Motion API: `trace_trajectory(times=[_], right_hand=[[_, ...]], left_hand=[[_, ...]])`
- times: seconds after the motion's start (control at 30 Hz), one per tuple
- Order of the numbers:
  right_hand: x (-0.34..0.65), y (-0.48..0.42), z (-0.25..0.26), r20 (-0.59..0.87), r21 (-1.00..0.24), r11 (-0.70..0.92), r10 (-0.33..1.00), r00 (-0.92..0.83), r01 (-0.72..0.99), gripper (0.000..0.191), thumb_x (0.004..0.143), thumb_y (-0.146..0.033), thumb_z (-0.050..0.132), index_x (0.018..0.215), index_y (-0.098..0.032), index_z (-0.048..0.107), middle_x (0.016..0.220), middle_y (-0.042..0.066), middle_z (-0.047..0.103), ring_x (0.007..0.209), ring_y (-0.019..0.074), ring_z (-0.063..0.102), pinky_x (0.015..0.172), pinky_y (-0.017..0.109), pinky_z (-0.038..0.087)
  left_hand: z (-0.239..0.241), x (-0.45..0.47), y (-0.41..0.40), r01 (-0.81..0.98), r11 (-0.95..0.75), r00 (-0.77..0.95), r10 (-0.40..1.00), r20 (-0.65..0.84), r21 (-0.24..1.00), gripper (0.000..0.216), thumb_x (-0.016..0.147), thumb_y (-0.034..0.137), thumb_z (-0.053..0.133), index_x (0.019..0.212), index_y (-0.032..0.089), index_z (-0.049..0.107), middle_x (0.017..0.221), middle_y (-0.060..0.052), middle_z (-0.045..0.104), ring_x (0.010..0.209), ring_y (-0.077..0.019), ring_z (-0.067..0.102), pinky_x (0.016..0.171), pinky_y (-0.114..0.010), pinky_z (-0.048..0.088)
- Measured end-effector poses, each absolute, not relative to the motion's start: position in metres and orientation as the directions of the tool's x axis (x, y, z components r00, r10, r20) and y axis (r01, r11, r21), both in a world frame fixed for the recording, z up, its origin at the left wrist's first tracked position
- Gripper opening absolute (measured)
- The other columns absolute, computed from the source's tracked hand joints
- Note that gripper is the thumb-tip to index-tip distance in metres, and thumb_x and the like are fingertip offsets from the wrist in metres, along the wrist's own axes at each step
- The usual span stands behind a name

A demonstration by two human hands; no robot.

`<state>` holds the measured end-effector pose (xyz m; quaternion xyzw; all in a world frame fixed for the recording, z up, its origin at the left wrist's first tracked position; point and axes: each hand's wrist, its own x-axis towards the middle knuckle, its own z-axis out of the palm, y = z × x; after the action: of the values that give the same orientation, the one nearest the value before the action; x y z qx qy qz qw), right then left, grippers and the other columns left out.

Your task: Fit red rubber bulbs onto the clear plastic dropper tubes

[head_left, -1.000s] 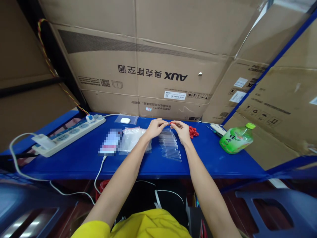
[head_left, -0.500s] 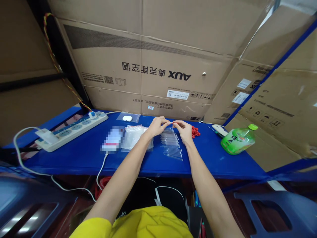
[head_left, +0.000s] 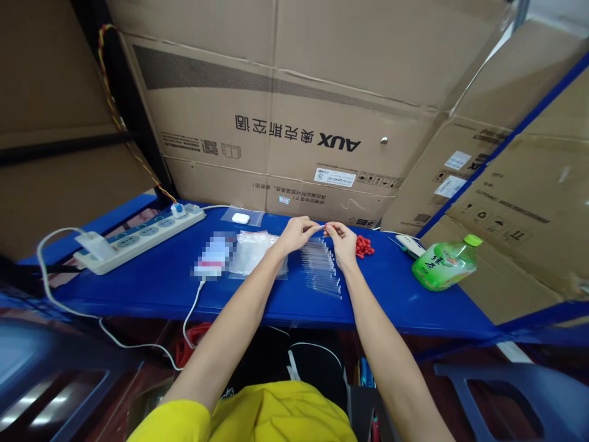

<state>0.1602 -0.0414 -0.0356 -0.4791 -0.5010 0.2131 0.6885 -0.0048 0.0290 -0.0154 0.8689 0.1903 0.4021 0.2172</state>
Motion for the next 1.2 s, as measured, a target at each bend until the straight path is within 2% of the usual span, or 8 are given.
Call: trace_trajectory(times=[0.27,0.63,0.77,0.87,1.0,1.2], right_hand=[[0.1603,-0.0460,-0.0315,0.509,-0.861,0.457,0.767,0.391,0.224,0.032,0.075,-0.048,0.077,0.090,-0.020,0.076,0.082,0.005,0.075,0.070,0.0199,0.067,0.074,0.036,0.056],[0.1641,-0.0494,-0.0294,0.539,-0.839,0.472,0.788,0.299,0.270,0.027,0.075,-0.043,0.079,0.092,-0.022,0.079,0.089,0.005,0.078,0.081,0.0229,0.071,0.082,0.039,0.057],[0.1658,-0.0473,-0.0294,0.531,-0.845,0.464,0.792,0.302,0.267,0.030,0.075,-0.046,0.079,0.091,-0.021,0.078,0.084,0.005,0.077,0.075,0.0217,0.069,0.077,0.038,0.057],[0.1665,-0.0457,-0.0295,0.502,-0.862,0.446,0.815,0.288,0.240,0.034,0.074,-0.048,0.080,0.094,-0.021,0.077,0.081,0.004,0.076,0.068,0.0195,0.067,0.070,0.035,0.057],[0.1678,-0.0450,-0.0298,0.441,-0.897,0.416,0.855,0.273,0.148,0.040,0.074,-0.053,0.078,0.096,-0.020,0.074,0.073,0.002,0.072,0.061,0.0164,0.065,0.063,0.032,0.055],[0.1694,-0.0453,-0.0287,0.428,-0.901,0.428,0.855,0.292,0.069,0.042,0.072,-0.052,0.081,0.098,-0.020,0.074,0.077,0.003,0.074,0.067,0.0162,0.068,0.069,0.032,0.058]], left_hand=[[-0.0107,-0.0082,0.0277,0.135,-0.851,0.611,0.475,0.633,0.508,0.039,0.099,0.044,0.050,0.099,0.020,0.081,0.079,-0.006,0.067,0.077,-0.0176,0.059,0.072,-0.029,0.041],[-0.0100,-0.0104,0.0280,0.129,-0.868,0.615,0.449,0.648,0.479,0.035,0.098,0.042,0.053,0.100,0.020,0.080,0.084,-0.007,0.068,0.082,-0.0192,0.061,0.077,-0.030,0.044],[-0.0113,-0.0098,0.0290,0.177,-0.851,0.624,0.485,0.612,0.494,0.039,0.100,0.044,0.049,0.100,0.019,0.079,0.084,-0.007,0.068,0.079,-0.0182,0.061,0.074,-0.030,0.043],[-0.0127,-0.0107,0.0311,0.196,-0.839,0.635,0.504,0.586,0.508,0.042,0.101,0.044,0.045,0.096,0.017,0.078,0.085,-0.007,0.069,0.078,-0.0179,0.060,0.073,-0.029,0.042],[-0.0142,-0.0131,0.0329,0.176,-0.834,0.606,0.510,0.610,0.523,0.037,0.098,0.045,0.051,0.096,0.018,0.076,0.091,-0.007,0.070,0.079,-0.0174,0.060,0.072,-0.028,0.042],[-0.0175,-0.0122,0.0333,0.191,-0.771,0.602,0.581,0.548,0.608,0.038,0.097,0.047,0.052,0.095,0.017,0.075,0.081,-0.003,0.071,0.068,-0.0150,0.056,0.064,-0.027,0.039]])
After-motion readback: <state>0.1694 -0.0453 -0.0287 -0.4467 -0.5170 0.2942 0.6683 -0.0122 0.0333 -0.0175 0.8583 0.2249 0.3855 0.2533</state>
